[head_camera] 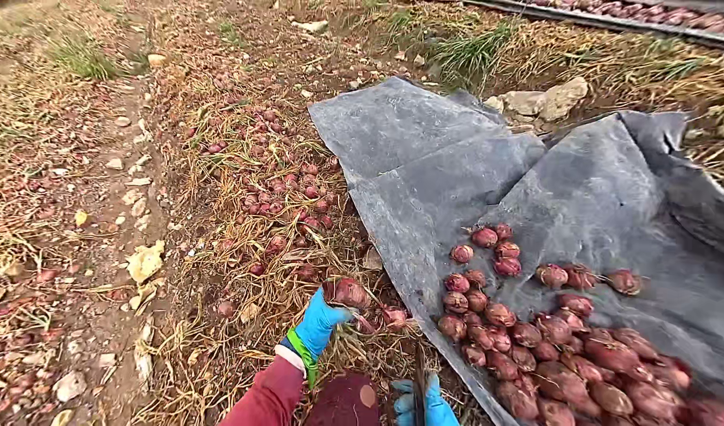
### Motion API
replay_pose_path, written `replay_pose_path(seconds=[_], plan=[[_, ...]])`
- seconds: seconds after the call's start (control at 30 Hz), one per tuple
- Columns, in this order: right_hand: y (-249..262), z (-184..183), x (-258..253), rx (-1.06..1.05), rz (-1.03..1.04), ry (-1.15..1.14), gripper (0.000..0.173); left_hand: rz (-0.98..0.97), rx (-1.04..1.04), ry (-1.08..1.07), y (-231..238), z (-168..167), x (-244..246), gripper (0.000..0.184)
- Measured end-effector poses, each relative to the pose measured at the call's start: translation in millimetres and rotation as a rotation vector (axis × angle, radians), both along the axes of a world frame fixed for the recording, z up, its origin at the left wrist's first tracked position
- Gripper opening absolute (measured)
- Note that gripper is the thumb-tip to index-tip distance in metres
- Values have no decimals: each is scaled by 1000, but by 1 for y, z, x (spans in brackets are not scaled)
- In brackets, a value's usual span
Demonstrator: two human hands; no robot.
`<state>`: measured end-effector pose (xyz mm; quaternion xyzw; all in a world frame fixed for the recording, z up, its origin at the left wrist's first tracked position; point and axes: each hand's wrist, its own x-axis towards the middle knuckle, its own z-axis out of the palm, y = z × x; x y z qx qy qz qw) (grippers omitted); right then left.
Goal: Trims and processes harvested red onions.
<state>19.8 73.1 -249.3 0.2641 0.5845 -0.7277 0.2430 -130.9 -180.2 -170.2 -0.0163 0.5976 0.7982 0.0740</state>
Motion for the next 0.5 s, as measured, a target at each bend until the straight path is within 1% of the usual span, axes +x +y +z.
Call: replay_pose_path(seconds=[0.03,0.07,0.13,0.2,0.27,0.33,0.37,0.4,0.43,0.5], plan=[[-6,6,2,-2,22,30,99,17,60,15,-5,9,10,79],[-12,12,4,-9,35,60,99,19,76,30,-11,19,18,75],[-24,26,11,-15,33,111,100,-8,34,58,-23,42,33,58],[-33,42,16,-20,14,148,101,-34,16,68,-28,63,40,49],[-38,54,20,-44,1,183,103,-112,-4,53,-33,74,43,46],[-41,61,22,-85,63,252,103,-192,-48,17,-33,75,46,47],[-43,65,22,-100,105,311,101,-241,-76,-11,-31,73,49,48],[-44,69,20,-107,147,379,97,-298,-133,-44,-28,72,51,51],[-46,75,15,-103,177,431,97,-369,-239,-70,-24,71,53,54],[-52,82,3,-53,190,453,90,-543,-568,-62,-19,63,57,59]])
